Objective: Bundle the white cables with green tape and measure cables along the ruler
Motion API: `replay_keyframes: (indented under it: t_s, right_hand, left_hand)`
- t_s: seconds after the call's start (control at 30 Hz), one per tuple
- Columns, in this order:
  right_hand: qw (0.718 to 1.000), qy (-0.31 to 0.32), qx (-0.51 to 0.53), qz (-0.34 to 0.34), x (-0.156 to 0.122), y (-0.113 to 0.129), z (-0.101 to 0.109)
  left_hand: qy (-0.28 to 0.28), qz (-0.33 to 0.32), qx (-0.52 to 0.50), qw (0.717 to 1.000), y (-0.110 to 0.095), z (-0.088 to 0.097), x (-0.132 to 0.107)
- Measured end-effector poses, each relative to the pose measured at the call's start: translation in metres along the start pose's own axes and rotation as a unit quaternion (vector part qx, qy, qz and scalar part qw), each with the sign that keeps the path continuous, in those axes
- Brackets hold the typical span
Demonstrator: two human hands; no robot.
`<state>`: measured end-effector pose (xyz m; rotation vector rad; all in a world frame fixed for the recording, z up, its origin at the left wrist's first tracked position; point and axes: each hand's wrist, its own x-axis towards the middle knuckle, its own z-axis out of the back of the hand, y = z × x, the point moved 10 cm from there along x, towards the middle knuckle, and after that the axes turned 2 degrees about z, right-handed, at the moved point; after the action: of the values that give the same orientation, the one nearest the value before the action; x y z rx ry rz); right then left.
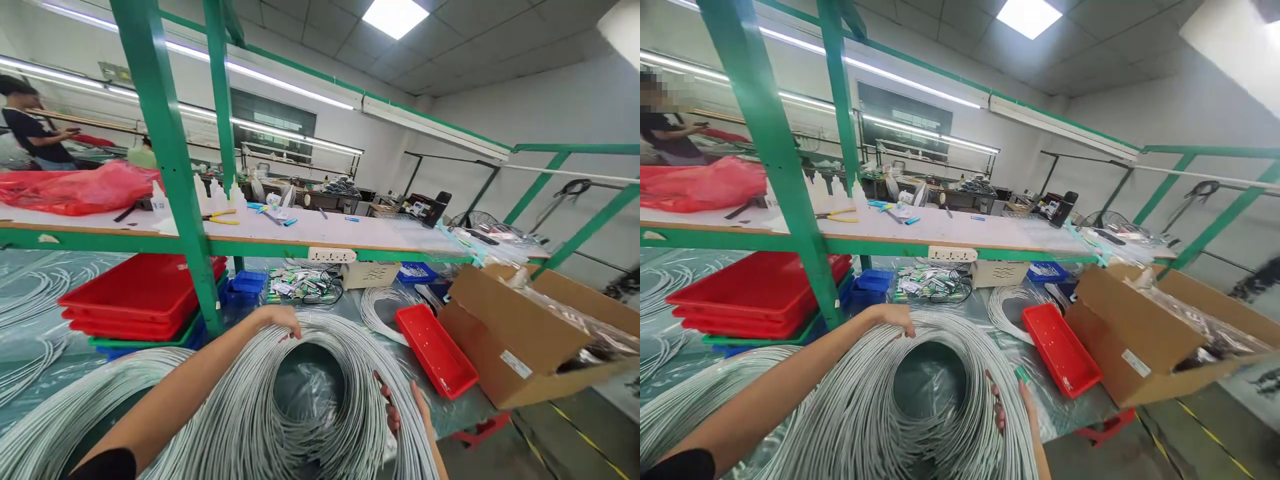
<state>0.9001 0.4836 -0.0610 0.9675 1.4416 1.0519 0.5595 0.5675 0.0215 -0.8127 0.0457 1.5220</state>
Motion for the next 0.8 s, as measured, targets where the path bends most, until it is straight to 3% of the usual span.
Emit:
replay_keyframes:
  t_s: [0.07,0.17,0.23,0.3,0.4,0.47,0.53,0.6,0.67,0.73,0.8]
  right_hand:
    - [0.998,0.018,0.061,-0.017,0.032,-0.021,0.009]
    - [0.991,0.064,0.086,-0.081,0.071,-0.051,0.006]
    - [0.989,0.055,0.075,-0.117,0.089,-0.068,0.007]
    - [0.993,0.013,0.047,-0.108,0.106,-0.077,0.015]
    - [0.998,-0.032,-0.043,-0.024,0.123,-0.073,0.024]
    - [0.986,-0.053,-0.157,0.031,0.128,-0.065,0.029]
    - [0.946,-0.068,-0.31,0.068,0.127,-0.055,0.031]
    - [0.887,-0.071,-0.449,0.078,0.124,-0.049,0.031]
    - [0.849,-0.062,-0.52,0.071,0.122,-0.047,0.031]
    - [0.858,-0.05,-0.506,0.069,0.122,-0.05,0.033]
    - [0.891,-0.049,-0.44,0.097,0.121,-0.051,0.033]
  left_hand:
    - [0.0,0.028,-0.006,1.0,-0.001,-0.003,0.024]
    - [-0.055,0.082,0.01,0.995,0.001,-0.015,0.059]
    - [-0.113,0.116,0.034,0.986,0.003,-0.026,0.076]
    - [-0.166,0.137,0.063,0.975,0.004,-0.037,0.084]
    - [-0.213,0.135,0.103,0.962,0.004,-0.047,0.085]
    - [-0.233,0.117,0.126,0.957,0.0,-0.048,0.083]
    - [-0.248,0.097,0.144,0.953,-0.004,-0.047,0.082]
    - [-0.259,0.084,0.15,0.95,-0.007,-0.047,0.081]
    - [-0.268,0.081,0.145,0.949,-0.009,-0.048,0.081]
    - [-0.28,0.077,0.134,0.948,-0.012,-0.047,0.077]
    - [-0.298,0.068,0.12,0.944,-0.016,-0.045,0.067]
